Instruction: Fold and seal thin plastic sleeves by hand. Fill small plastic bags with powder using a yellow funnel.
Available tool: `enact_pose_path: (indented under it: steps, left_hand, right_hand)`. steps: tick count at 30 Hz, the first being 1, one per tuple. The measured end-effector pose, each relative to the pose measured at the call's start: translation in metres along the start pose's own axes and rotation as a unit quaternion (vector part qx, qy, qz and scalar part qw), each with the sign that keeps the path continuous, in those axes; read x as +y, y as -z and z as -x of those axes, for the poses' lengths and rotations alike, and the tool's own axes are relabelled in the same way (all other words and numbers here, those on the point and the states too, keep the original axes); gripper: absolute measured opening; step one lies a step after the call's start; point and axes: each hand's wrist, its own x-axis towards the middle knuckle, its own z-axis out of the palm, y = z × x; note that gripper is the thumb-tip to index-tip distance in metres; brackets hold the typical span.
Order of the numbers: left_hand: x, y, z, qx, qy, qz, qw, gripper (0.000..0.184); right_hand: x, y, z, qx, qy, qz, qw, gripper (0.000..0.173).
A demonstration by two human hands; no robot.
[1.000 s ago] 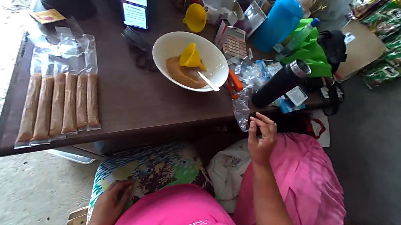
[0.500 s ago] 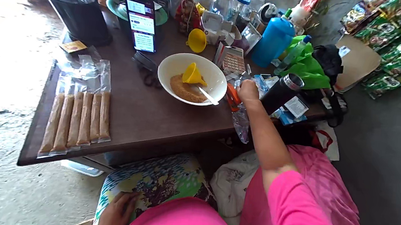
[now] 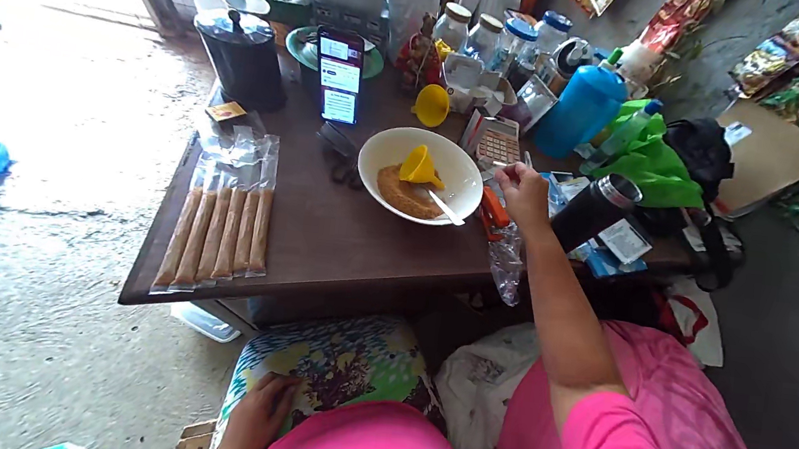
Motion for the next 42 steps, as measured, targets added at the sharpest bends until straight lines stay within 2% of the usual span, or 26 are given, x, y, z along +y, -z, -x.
enact_pose_path:
  steps: [3,7,10,12,13,15,20,28,42]
  left_hand:
    - [0.012,0.006,0.000,-0.028,0.049,0.082,0.995,0.021]
    - [0.064,0.023,-0.004,-0.062,0.101,0.265,0.957,0.030]
    - [0.111,0.040,-0.009,-0.078,0.030,0.365,0.927,0.044]
    - [0.131,0.046,-0.013,-0.090,-0.013,0.407,0.909,0.054]
    - [0.138,0.047,-0.012,-0.087,-0.010,0.426,0.901,0.053]
    - [0.148,0.049,-0.012,-0.063,0.020,0.458,0.886,0.037]
    - [0.154,0.050,-0.007,0.008,0.046,0.491,0.870,0.021]
    - [0.158,0.055,-0.005,0.099,0.036,0.470,0.877,0.019]
    - [0.162,0.056,-0.006,0.123,0.068,0.452,0.881,0.018]
  right_hand:
    - [-0.034,0.006,0.039,0.011,0.066,-0.128,0.990,0.030]
    - [-0.084,-0.006,0.133,-0.118,0.127,-0.267,0.948,0.021]
    - [-0.106,-0.038,0.196,-0.246,0.152,-0.334,0.897,0.029]
    - [-0.112,-0.059,0.227,-0.294,0.174,-0.342,0.876,0.032]
    - [-0.112,-0.068,0.240,-0.309,0.183,-0.347,0.866,0.032]
    - [-0.113,-0.077,0.260,-0.330,0.187,-0.356,0.854,0.033]
    - [-0.106,-0.081,0.281,-0.346,0.168,-0.338,0.859,0.034]
    - [-0.099,-0.087,0.289,-0.376,0.160,-0.310,0.859,0.034]
    - [-0.097,-0.082,0.296,-0.409,0.142,-0.352,0.829,0.033]
